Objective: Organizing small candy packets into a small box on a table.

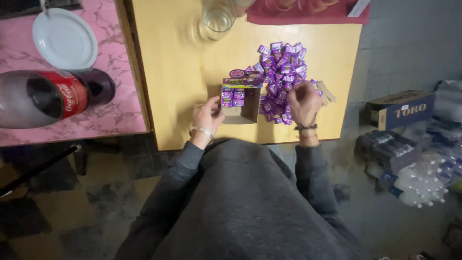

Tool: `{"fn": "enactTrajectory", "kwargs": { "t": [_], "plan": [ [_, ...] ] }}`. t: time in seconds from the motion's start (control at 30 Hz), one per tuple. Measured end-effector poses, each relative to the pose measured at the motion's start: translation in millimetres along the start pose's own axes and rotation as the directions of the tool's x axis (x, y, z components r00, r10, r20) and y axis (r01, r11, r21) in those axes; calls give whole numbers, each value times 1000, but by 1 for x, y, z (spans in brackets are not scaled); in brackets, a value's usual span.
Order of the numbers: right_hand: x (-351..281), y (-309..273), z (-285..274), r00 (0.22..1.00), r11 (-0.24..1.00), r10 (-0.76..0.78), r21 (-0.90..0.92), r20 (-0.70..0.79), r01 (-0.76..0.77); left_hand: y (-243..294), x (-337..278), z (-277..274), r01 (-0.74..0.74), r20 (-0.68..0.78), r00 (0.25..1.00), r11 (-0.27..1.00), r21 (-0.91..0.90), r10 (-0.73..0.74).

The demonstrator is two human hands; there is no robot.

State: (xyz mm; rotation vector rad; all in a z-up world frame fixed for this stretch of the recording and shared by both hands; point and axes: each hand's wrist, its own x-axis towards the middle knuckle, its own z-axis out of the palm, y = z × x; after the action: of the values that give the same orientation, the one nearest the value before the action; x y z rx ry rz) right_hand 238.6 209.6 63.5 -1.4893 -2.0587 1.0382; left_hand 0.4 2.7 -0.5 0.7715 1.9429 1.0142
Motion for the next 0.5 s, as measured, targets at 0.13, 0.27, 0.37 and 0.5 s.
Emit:
{"fn": "enactTrajectory", "kwargs": {
  "t": [0.13, 0.27, 0.37, 0.5],
  "plan": [
    [9, 64, 7, 964, 994, -85, -91, -252, 64, 4, 0, -3, -9, -8, 1000, 1000, -15, 9],
    [12, 60, 3, 986, 986, -41, -164, -161, 14, 18, -2, -7, 26, 1, 1000, 999, 41, -26],
    [20, 76, 9, 986, 964, -150, -233, -69, 130, 20, 0, -8, 26, 2, 1000, 998, 57, -26],
    [24, 104, 18, 995, 971, -97, -223, -27, 89, 19, -1, -8, -7, -15, 1000, 998, 70, 8]
  ]
}}
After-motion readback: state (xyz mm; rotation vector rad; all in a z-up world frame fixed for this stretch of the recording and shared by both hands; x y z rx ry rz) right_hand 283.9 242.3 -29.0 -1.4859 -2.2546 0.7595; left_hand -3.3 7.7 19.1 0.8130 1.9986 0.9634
